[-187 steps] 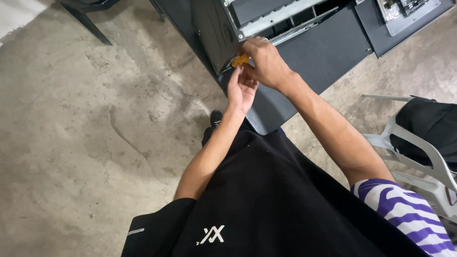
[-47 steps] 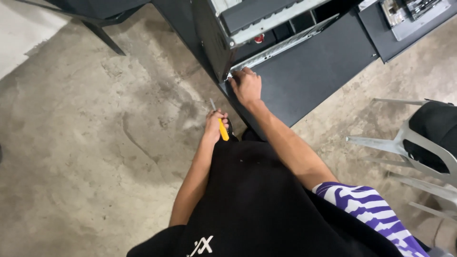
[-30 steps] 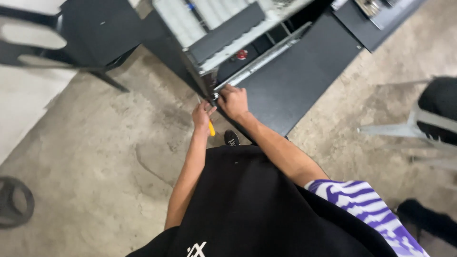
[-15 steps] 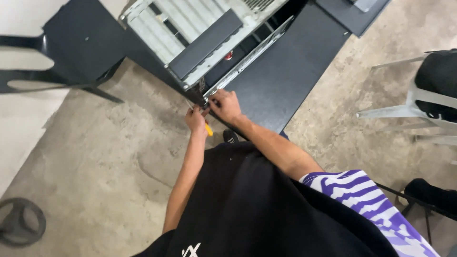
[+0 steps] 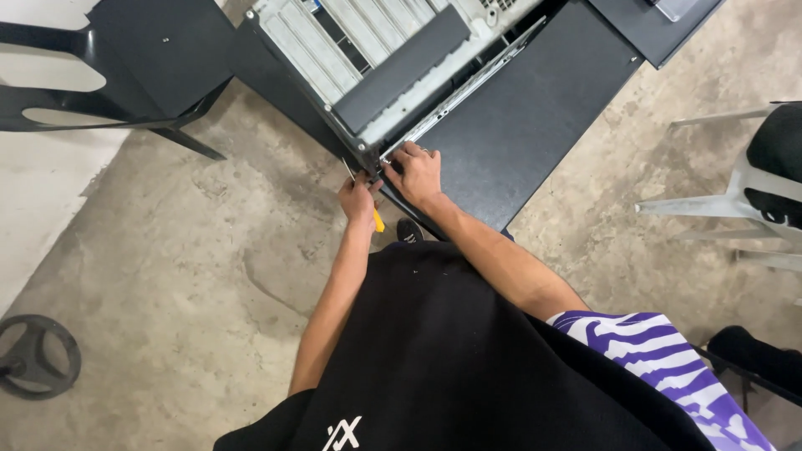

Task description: Reinstalling a motherboard and other internal components into a computer case using a screwdriver.

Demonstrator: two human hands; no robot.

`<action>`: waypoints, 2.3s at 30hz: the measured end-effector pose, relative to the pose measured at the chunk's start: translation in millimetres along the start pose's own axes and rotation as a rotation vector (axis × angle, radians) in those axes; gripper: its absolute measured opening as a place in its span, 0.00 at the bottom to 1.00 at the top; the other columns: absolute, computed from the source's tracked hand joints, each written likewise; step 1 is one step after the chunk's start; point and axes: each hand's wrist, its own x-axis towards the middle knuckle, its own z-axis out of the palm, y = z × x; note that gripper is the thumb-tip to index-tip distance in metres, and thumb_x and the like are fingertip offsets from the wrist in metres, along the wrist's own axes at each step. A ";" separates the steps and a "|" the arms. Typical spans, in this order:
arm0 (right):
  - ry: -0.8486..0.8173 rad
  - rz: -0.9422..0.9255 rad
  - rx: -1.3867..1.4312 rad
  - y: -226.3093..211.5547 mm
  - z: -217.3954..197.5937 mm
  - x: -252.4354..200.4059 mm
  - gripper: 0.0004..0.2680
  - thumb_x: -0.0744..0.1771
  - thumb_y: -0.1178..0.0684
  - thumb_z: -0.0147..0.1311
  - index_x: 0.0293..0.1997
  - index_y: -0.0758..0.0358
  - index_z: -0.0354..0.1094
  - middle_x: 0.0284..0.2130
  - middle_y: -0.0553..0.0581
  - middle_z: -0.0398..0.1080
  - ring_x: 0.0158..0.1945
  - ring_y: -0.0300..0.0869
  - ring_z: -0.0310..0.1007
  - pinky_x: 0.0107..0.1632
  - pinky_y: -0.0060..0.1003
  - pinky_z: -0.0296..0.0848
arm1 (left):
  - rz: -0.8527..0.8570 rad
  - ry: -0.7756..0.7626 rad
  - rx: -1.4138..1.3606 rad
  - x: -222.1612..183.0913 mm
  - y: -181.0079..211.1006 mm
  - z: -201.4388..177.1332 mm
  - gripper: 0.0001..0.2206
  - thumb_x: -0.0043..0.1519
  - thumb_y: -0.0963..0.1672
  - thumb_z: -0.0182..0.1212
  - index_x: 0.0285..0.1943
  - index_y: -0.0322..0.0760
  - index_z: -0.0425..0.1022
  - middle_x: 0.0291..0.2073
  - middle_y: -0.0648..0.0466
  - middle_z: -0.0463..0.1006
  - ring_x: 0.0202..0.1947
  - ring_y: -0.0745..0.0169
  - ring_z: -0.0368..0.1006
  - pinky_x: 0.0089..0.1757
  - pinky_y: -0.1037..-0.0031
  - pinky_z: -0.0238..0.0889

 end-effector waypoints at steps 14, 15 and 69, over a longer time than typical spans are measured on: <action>-0.013 0.056 -0.064 -5.5 15.6 0.9 0.06 0.64 0.42 0.55 0.29 0.45 0.70 0.30 0.44 0.66 0.34 0.45 0.74 0.40 0.42 0.59 | 0.066 0.020 0.021 18.9 -23.8 1.8 0.13 0.66 0.46 0.53 0.55 0.38 0.77 0.53 0.50 0.80 0.45 0.53 0.84 0.30 0.68 0.67; 0.048 -0.007 -0.054 -3.6 17.7 -1.7 0.06 0.64 0.43 0.54 0.28 0.46 0.68 0.30 0.45 0.64 0.33 0.45 0.73 0.41 0.42 0.59 | 0.076 0.026 0.037 17.6 -25.5 2.3 0.14 0.65 0.46 0.53 0.56 0.37 0.76 0.53 0.49 0.80 0.46 0.53 0.83 0.31 0.65 0.68; 0.523 0.790 0.411 417.5 -215.9 14.3 0.11 0.60 0.66 0.64 0.39 0.55 0.69 0.28 0.49 0.78 0.30 0.30 0.77 0.40 0.23 0.75 | -0.219 -0.025 -0.150 -29.0 -108.8 -63.8 0.11 0.68 0.48 0.55 0.56 0.47 0.75 0.52 0.61 0.79 0.53 0.56 0.79 0.29 0.84 0.55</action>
